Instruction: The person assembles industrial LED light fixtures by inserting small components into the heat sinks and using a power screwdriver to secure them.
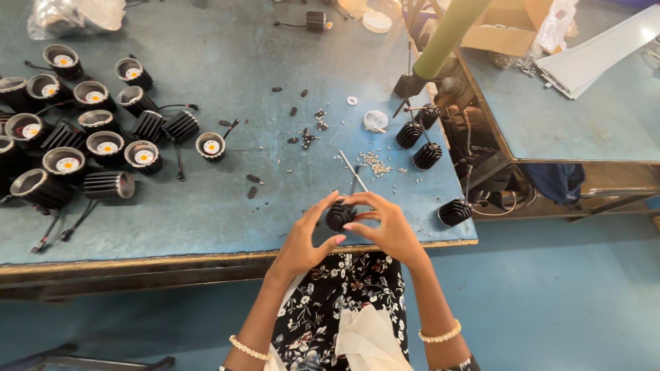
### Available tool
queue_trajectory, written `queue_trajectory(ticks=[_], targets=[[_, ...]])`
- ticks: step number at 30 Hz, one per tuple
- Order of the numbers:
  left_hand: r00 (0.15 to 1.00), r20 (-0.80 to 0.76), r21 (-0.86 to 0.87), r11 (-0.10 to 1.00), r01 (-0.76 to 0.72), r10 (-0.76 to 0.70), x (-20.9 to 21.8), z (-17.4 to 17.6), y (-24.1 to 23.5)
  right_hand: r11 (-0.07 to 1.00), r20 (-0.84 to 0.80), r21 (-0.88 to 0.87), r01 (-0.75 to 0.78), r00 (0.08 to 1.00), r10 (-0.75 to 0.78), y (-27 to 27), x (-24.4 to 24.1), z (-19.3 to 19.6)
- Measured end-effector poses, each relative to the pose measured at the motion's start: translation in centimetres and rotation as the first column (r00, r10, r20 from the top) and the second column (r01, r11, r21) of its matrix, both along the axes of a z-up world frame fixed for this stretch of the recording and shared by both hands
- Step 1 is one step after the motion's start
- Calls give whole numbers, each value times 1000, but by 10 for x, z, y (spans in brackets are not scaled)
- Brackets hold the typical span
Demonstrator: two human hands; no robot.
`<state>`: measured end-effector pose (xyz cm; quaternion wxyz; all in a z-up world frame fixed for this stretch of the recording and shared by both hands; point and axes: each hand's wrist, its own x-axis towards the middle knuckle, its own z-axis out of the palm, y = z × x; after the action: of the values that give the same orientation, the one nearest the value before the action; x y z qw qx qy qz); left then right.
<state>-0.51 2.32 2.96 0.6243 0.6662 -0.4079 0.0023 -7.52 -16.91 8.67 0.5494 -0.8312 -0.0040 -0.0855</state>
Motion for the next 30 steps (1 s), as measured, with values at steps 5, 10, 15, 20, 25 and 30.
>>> queue_trajectory(ticks=[5, 10, 15, 20, 25, 30], targets=[[983, -166, 59, 996, -64, 73, 6, -5, -4, 947, -39, -284, -147, 989, 142, 22, 17, 21], [974, -181, 65, 990, -124, 134, 8, -16, -10, 758, 650, -471, 452, 759, -48, 25, -7, 60], [974, -194, 40, 993, -113, 119, 9, -22, -11, 732, 874, -173, 659, 446, -195, -7, 17, 102], [972, -228, 33, 998, -60, 65, 10, -21, -9, 950, 728, 75, 302, 635, -259, -32, 39, 135], [972, -221, 70, 995, -71, 85, 10, -22, -10, 956, 659, 291, 30, 719, -223, -23, 38, 134], [975, -206, 73, 995, -75, 88, 11, -22, -11, 930, 657, 349, -118, 738, -153, -1, 27, 117]])
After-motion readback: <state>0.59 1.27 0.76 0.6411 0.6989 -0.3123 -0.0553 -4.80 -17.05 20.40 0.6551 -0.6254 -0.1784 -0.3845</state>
